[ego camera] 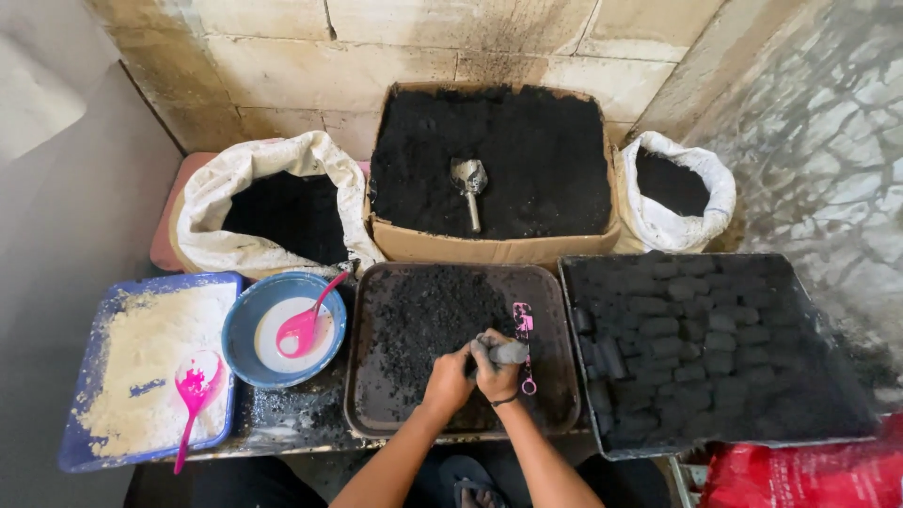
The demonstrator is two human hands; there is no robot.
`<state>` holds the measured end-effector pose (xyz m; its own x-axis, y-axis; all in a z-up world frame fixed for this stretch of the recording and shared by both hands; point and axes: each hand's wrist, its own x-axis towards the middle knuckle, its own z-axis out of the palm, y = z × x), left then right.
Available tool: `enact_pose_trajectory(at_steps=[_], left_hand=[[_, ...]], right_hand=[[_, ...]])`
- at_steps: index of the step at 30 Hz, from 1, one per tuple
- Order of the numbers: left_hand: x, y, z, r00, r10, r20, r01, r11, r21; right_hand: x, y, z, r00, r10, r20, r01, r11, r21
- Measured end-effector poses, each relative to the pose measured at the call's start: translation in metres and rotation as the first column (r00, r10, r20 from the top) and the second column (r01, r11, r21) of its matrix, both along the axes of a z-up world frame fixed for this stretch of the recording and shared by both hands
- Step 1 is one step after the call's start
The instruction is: The person uses a cylindrical mold and a hammer to compress a dark granular material into cylindrical briquettes. They place the finished briquettes onto a tray to the right. The person also uses a small pink tool to adjust the material in the mold.
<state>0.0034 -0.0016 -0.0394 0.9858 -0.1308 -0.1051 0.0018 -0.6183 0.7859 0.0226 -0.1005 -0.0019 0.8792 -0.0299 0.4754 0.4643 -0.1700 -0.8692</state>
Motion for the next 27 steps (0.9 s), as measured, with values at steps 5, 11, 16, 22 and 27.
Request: enact_pose_trajectory(at_steps=[5,11,16,22,27], left_hand=[[-0.003,0.004,0.041,1.0,-0.013,0.008,0.013,1.0,0.013],[-0.005,0.004,0.038,0.999,-0.002,0.038,0.002,1.0,-0.012],[0.003,0.0,-0.008,0.998,0.011,0.067,-0.012,1.0,0.016],[-0.004,0.0,0.028,0.996,-0.027,0.087,0.024,0.999,0.034],[0.005,-0.004,0.014,0.998,-0.038,0.05,0.035,0.997,0.062]], right_hand=[[0.005,-0.004,-0.005,1.0,0.019,-0.004,-0.019,1.0,0.003],[0.01,-0.004,-0.023,1.0,-0.022,0.012,0.022,0.999,0.049],[0.005,0.006,-0.002,0.998,-0.015,0.059,0.016,1.0,-0.018],[-0.004,0.004,0.003,0.993,-0.096,0.073,0.096,0.995,0.006],[0.011,0.004,-0.008,0.984,-0.177,0.01,0.168,0.95,0.263]])
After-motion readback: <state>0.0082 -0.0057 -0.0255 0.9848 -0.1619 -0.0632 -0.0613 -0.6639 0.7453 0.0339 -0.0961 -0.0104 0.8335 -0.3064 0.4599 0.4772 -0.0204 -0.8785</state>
